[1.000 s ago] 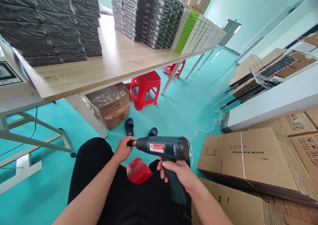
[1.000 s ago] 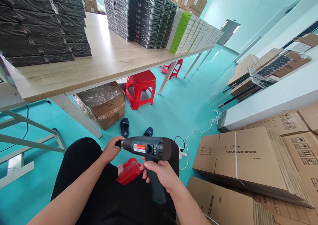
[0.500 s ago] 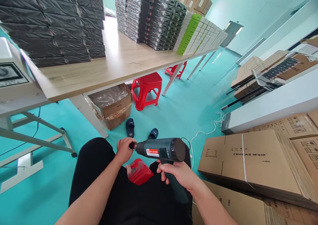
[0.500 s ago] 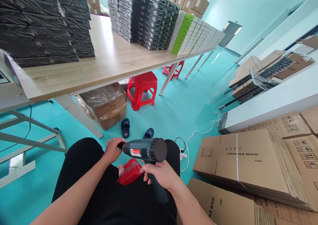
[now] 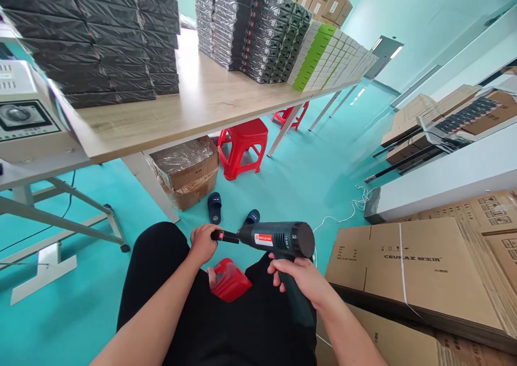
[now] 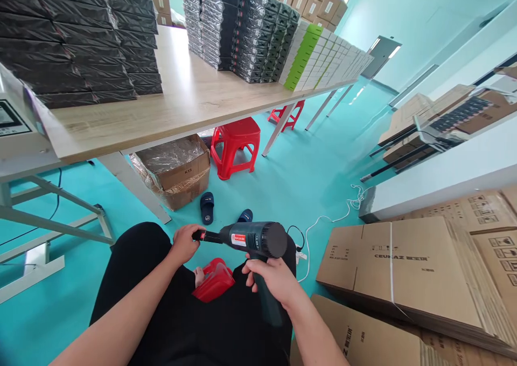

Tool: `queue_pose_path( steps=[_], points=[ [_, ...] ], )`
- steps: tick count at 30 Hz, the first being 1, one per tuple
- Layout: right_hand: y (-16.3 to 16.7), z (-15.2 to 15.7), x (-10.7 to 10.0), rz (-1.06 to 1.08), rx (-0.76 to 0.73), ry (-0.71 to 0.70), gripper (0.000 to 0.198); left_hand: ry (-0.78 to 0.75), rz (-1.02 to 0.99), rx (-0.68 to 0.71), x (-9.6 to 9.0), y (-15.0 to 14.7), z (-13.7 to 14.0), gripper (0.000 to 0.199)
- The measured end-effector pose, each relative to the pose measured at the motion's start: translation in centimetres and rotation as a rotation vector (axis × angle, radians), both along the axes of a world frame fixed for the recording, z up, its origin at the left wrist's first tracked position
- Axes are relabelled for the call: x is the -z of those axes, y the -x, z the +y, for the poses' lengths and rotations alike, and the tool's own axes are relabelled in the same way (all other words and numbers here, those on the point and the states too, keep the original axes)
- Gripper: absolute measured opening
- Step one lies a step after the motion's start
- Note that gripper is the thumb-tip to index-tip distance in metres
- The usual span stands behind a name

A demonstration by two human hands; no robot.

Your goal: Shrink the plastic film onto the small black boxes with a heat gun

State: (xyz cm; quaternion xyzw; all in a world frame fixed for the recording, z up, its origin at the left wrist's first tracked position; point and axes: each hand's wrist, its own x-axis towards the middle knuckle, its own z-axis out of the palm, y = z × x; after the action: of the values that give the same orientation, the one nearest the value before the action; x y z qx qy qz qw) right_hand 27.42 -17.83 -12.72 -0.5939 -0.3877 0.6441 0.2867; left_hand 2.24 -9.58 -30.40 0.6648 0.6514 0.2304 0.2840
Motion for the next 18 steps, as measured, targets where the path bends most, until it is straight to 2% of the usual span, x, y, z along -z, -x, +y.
queue_pose_path(
  steps=[4,8,13,18],
  points=[
    [0.8,-0.7,-0.2,0.110,-0.108,-0.004,0.026,-0.019,0.019,-0.006,0.0,-0.4,0.2,0.046],
    [1.9,-0.9,0.5,0.043,-0.074,-0.077,0.022,-0.060,0.018,0.023,0.1,-0.6,-0.2,0.049],
    [2.2,-0.9,0.6,0.070,-0.116,-0.046,0.022,-0.082,0.029,0.029,0.3,-0.4,-0.6,0.049],
    [2.0,-1.1,0.3,0.066,-0.057,-0.049,0.023,-0.047,-0.046,-0.004,0.1,-0.2,-0.2,0.049]
  ],
)
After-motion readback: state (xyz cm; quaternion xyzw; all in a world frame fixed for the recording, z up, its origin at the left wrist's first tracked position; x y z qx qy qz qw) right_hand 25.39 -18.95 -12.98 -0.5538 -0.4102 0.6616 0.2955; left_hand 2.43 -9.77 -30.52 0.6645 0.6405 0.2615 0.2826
